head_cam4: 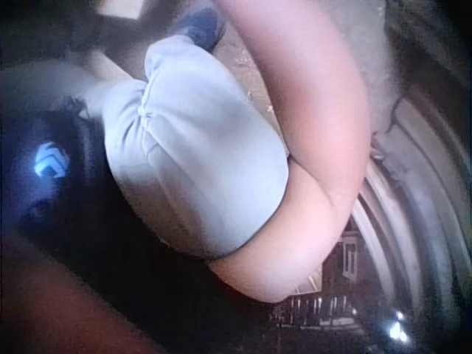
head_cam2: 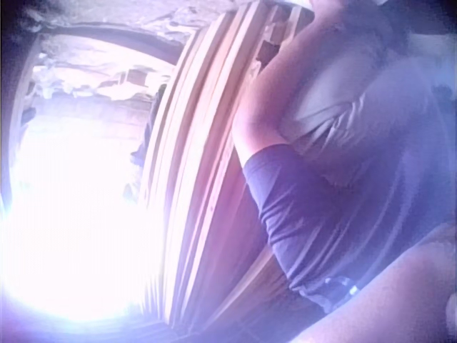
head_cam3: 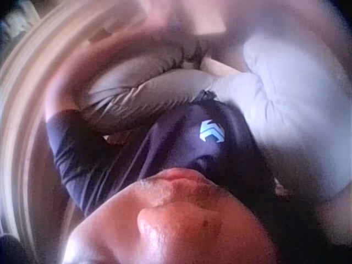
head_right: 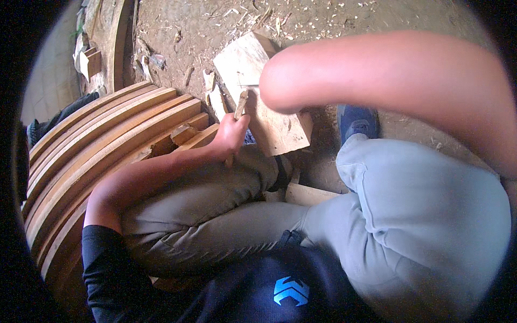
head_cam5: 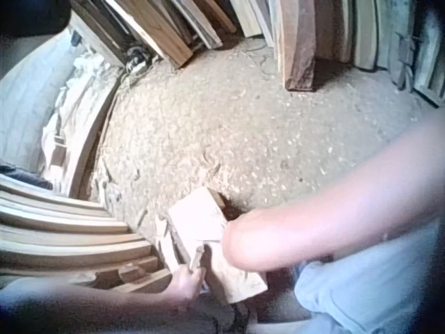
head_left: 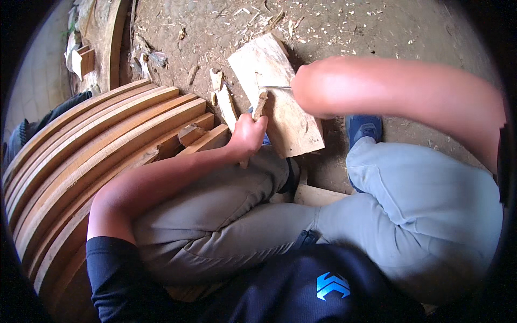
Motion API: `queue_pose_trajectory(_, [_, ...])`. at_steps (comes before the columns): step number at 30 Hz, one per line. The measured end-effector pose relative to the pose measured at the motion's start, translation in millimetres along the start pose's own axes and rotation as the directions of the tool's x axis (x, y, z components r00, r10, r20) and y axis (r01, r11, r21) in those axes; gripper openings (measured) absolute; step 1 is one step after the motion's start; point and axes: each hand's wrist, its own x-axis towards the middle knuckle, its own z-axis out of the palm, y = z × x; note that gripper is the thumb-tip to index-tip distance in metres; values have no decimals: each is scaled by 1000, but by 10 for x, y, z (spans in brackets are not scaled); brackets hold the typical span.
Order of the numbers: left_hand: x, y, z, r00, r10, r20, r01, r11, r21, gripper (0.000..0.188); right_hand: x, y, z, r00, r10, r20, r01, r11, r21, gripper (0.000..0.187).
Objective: The person sits on the floor and uses a knife to carve a small piece of wood held against a larger wooden block. They repeatedly shave thin layers from the wood, occasionally pausing to inspect the carved surface before continuing.
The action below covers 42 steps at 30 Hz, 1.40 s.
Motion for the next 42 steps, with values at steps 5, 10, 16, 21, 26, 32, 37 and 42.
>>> queue_pose_trajectory(5, [0,31,44,1000,15,28,-14,1000,-20,43,160,121,89,997,-2,79,3,1000,-13,22])
queue_pose_trajectory(10, [-20,84,21,1000,16,18,-16,1000,-12,42,59,77,120,994,1,109,5,998,-60,24])
queue_pose_trajectory(16, [-7,58,56,992,121,-17,-121,992,-14,34,67,21,150,991,13,131,-2,997,-80,25])
queue_pose_trajectory(21, [-41,-62,31,992,101,-77,-100,995,13,35,91,-7,118,993,-17,117,27,996,-83,27])
queue_pose_trajectory(26, [5,59,78,997,64,-52,-62,997,41,37,54,2,173,989,20,148,-10,998,-68,28])
queue_pose_trajectory(32, [-64,87,-44,998,52,20,-53,997,61,43,9,-50,145,991,-7,135,12,999,-40,31])
queue_pose_trajectory(37, [-16,-3,6,993,116,12,-117,992,45,41,44,-86,152,989,5,150,0,999,-33,33])
queue_pose_trajectory(42, [-35,59,-28,990,142,22,-143,987,70,40,1,-70,140,989,15,150,-13,1000,-13,35])
